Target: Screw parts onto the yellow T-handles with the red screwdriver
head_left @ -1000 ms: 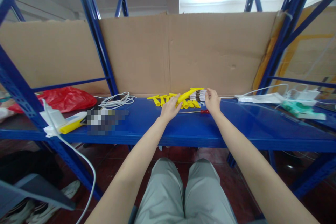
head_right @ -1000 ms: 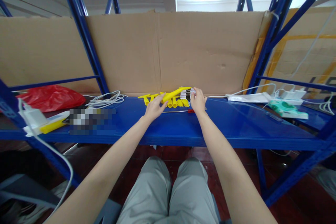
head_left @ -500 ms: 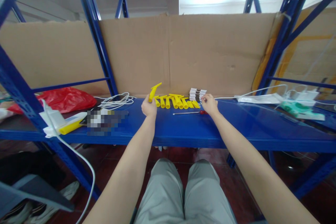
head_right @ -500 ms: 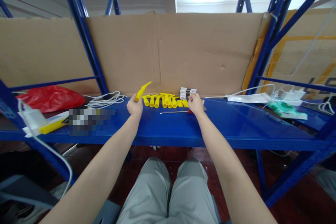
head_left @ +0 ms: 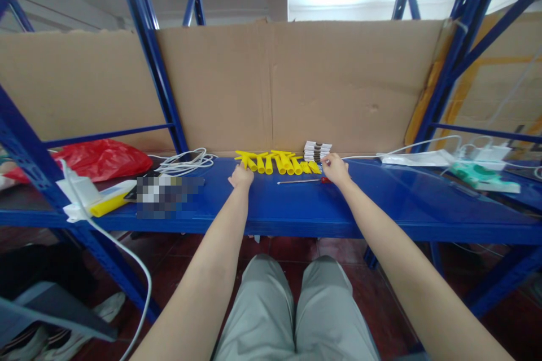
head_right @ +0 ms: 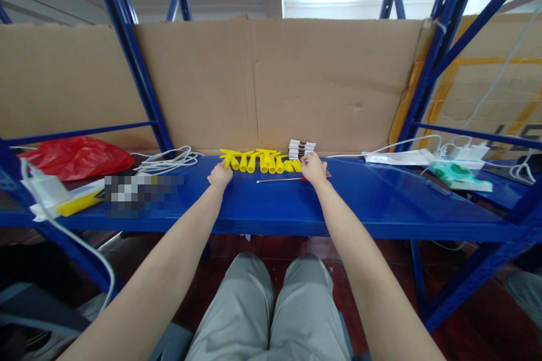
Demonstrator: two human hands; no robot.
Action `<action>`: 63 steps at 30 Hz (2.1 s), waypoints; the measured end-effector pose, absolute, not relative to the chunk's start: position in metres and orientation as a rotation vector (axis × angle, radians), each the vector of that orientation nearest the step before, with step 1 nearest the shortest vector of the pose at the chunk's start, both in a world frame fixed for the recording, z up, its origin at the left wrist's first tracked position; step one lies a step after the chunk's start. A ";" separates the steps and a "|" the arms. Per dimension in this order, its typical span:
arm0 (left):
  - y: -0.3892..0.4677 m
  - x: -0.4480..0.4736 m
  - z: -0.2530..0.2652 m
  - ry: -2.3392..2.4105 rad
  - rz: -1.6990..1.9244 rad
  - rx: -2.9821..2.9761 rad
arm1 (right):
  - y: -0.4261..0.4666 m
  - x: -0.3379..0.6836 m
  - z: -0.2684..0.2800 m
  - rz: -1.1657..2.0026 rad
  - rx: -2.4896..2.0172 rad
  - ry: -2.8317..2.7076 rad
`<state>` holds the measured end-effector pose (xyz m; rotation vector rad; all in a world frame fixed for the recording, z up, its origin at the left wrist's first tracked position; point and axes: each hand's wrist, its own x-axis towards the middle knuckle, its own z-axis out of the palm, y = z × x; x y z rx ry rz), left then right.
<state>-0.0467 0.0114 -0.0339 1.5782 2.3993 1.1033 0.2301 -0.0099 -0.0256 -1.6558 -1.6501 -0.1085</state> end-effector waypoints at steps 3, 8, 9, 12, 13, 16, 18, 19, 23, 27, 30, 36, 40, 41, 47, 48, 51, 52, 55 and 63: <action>0.010 -0.046 -0.034 2.403 1.165 1.571 | -0.010 0.230 -0.025 -0.088 -1.672 -1.657; 0.002 -0.041 -0.033 2.418 1.301 1.563 | -0.006 0.233 -0.026 -0.092 -1.665 -1.672; 0.001 -0.040 -0.033 2.414 1.312 1.577 | -0.006 0.233 -0.027 -0.096 -1.664 -1.670; 0.000 -0.039 -0.035 2.396 1.320 1.615 | -0.005 0.234 -0.027 -0.097 -1.675 -1.662; 0.000 -0.038 -0.035 2.395 1.316 1.614 | -0.006 0.234 -0.027 -0.092 -1.681 -1.661; 0.000 -0.039 -0.036 2.399 1.296 1.570 | -0.006 0.234 -0.026 -0.078 -1.693 -1.660; 0.001 -0.040 -0.036 2.397 1.289 1.543 | -0.006 0.235 -0.027 -0.074 -1.695 -1.659; 0.001 -0.040 -0.036 2.394 1.287 1.537 | -0.005 0.236 -0.027 -0.073 -1.696 -1.657; 0.002 -0.041 -0.036 2.383 1.301 1.530 | -0.003 0.242 -0.027 -0.062 -1.697 -1.605; 0.000 -0.039 -0.035 2.399 1.307 1.491 | -0.005 0.252 -0.024 -0.067 -1.737 -1.481; -0.003 -0.037 -0.034 2.413 1.285 1.518 | -0.007 0.259 -0.023 -0.096 -1.779 -1.347; -0.006 -0.034 -0.034 2.420 1.265 1.685 | -0.003 0.267 -0.027 -0.073 -1.794 -1.269; -0.002 -0.035 -0.037 2.458 1.223 1.621 | 0.000 0.269 -0.031 -0.067 -1.808 -1.292; 0.000 -0.036 -0.038 2.467 1.205 1.592 | 0.000 0.269 -0.031 -0.068 -1.812 -1.299; 0.010 -0.040 -0.040 2.474 1.069 1.527 | -0.001 0.267 -0.032 -0.063 -1.837 -1.303; 0.012 -0.041 -0.040 2.475 1.053 1.531 | 0.000 0.267 -0.032 -0.063 -1.834 -1.299; 0.016 -0.043 -0.040 2.471 1.075 1.522 | 0.002 0.267 -0.033 -0.057 -1.822 -1.293; 0.017 -0.045 -0.040 2.459 1.104 1.508 | 0.002 0.267 -0.033 -0.053 -1.817 -1.293; 0.017 -0.049 -0.038 2.398 1.213 1.433 | 0.000 0.267 -0.032 -0.034 -1.823 -1.295; 0.021 -0.061 -0.039 2.260 1.549 1.150 | -0.004 0.264 -0.029 -0.033 -1.848 -1.311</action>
